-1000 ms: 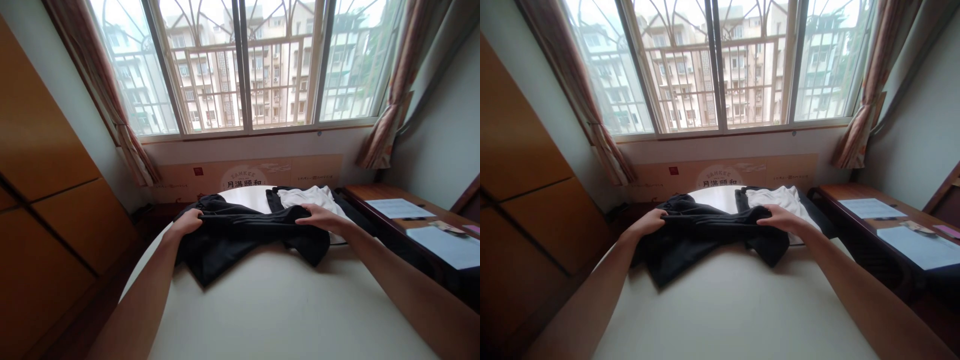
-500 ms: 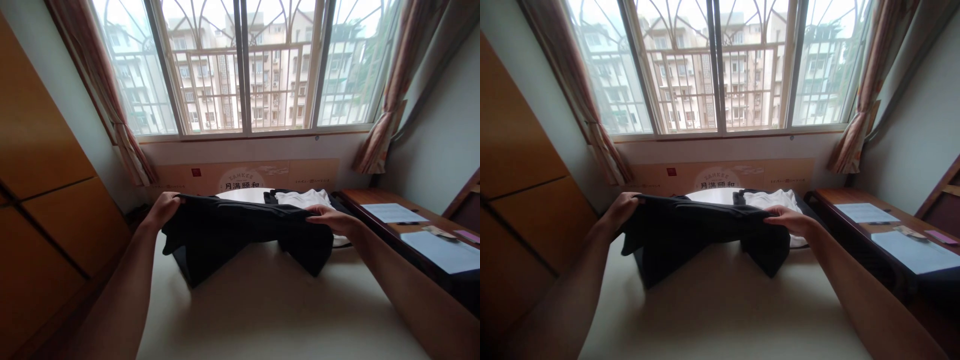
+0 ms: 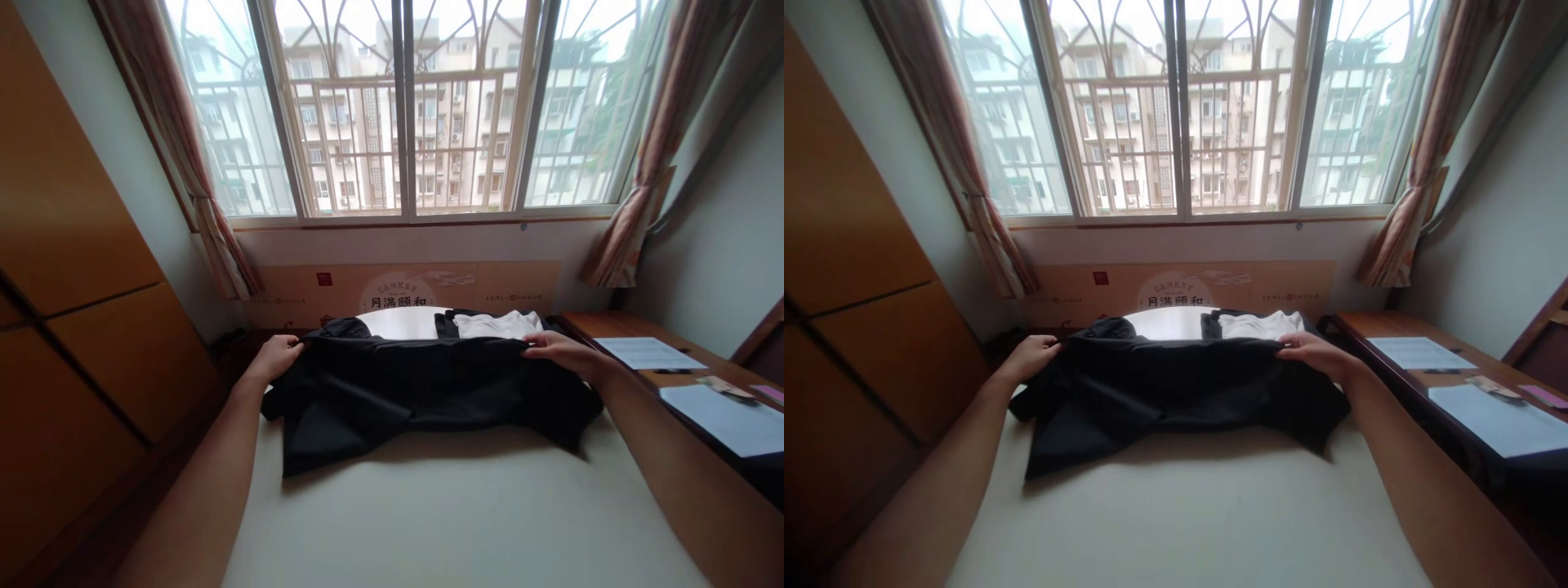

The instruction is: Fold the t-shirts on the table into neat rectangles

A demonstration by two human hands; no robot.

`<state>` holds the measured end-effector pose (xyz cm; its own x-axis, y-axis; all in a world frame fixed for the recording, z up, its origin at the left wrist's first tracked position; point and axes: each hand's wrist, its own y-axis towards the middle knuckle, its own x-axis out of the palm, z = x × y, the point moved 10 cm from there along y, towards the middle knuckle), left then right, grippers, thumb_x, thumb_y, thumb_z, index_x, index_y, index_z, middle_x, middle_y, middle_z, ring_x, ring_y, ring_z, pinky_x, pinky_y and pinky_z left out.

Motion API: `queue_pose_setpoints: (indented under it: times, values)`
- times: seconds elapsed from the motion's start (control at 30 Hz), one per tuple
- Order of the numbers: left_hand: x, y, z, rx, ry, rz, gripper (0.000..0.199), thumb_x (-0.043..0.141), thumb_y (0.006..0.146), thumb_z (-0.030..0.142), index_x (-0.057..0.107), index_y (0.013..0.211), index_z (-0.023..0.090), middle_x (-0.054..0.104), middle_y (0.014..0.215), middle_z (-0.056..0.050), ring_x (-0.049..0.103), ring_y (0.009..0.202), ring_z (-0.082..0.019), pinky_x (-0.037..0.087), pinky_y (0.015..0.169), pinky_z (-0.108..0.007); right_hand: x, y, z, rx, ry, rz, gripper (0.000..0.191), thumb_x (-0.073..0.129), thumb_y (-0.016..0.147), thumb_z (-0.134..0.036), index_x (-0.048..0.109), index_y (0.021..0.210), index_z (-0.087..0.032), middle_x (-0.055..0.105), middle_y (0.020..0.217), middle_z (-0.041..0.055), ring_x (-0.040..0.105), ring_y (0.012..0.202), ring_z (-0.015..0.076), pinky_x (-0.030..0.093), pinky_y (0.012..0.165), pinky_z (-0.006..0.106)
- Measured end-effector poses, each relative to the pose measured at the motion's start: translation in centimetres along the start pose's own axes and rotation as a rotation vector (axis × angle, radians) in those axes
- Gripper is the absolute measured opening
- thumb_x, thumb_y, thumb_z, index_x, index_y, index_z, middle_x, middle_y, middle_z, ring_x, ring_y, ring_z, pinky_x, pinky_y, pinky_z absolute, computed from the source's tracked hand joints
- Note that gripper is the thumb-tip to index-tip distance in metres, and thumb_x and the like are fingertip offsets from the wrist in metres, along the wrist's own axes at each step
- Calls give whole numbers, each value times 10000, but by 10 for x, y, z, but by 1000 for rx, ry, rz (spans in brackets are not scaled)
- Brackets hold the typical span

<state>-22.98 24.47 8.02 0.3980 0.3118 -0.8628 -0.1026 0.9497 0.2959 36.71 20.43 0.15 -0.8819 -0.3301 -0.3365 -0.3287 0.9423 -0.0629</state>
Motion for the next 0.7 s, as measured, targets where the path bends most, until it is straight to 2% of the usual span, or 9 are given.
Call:
queue_pose_setpoints:
  times: [0.1, 0.17, 0.3, 0.43, 0.5, 0.57, 0.63, 0.7]
  values:
    - [-9, 8, -3, -22, 109, 83, 360, 537, 863, 523, 729, 817, 222, 777, 881, -107, 726, 898, -302, 453, 693, -290, -24, 20, -17, -129, -110, 207, 474, 835, 711, -582, 764, 916, -161, 766, 882, 73, 693, 774, 247, 535, 700, 329]
    - [-13, 20, -3, -33, 163, 135, 373, 510, 906, 480, 763, 952, 210, 795, 1033, -151, 727, 1023, -344, 482, 778, -319, -33, 41, -30, -154, -301, 319, 407, 765, 754, -540, 776, 903, -162, 779, 905, 78, 703, 834, 262, 543, 766, 343]
    - [-9, 49, -2, -73, 209, 146, 412, 478, 943, 416, 774, 1076, 162, 774, 1167, -210, 704, 1116, -392, 501, 880, -385, -52, 85, -48, -49, -630, 538, 253, 652, 858, -365, 776, 916, -152, 783, 951, 101, 706, 931, 261, 527, 843, 331]
    - [7, 61, -12, -247, 218, 92, 495, 420, 986, 416, 756, 1131, 84, 732, 1223, -289, 684, 1136, -435, 509, 906, -464, -55, 114, -55, 29, -750, 628, 258, 621, 874, -213, 767, 1076, -146, 755, 1152, 148, 672, 1097, 284, 492, 964, 368]
    - [20, 59, -13, -311, 257, 63, 506, 431, 985, 401, 722, 1180, 36, 690, 1280, -333, 637, 1213, -470, 477, 968, -517, -47, 120, -57, 69, -823, 670, 346, 631, 861, -162, 739, 1189, -144, 712, 1243, 187, 634, 1172, 332, 463, 1020, 450]
    - [29, 54, -5, -306, 316, 95, 504, 465, 970, 383, 675, 1229, 5, 644, 1329, -360, 581, 1273, -499, 431, 1019, -560, -28, 121, -61, 78, -891, 691, 414, 643, 876, -162, 697, 1287, -144, 661, 1313, 225, 575, 1250, 385, 423, 1056, 530]
    - [34, 44, 13, -215, 374, 155, 474, 487, 957, 350, 642, 1244, 6, 614, 1347, -360, 554, 1282, -501, 411, 1032, -568, 6, 118, -71, -6, -969, 645, 396, 632, 926, -199, 673, 1317, -153, 642, 1327, 224, 541, 1278, 391, 403, 1071, 530]
    - [35, 27, 38, -83, 419, 211, 414, 502, 947, 316, 633, 1221, 35, 606, 1332, -332, 545, 1272, -483, 406, 1035, -556, 58, 107, -86, -210, -1049, 510, 308, 602, 975, -224, 683, 1265, -162, 671, 1263, 186, 561, 1228, 351, 411, 1057, 467]
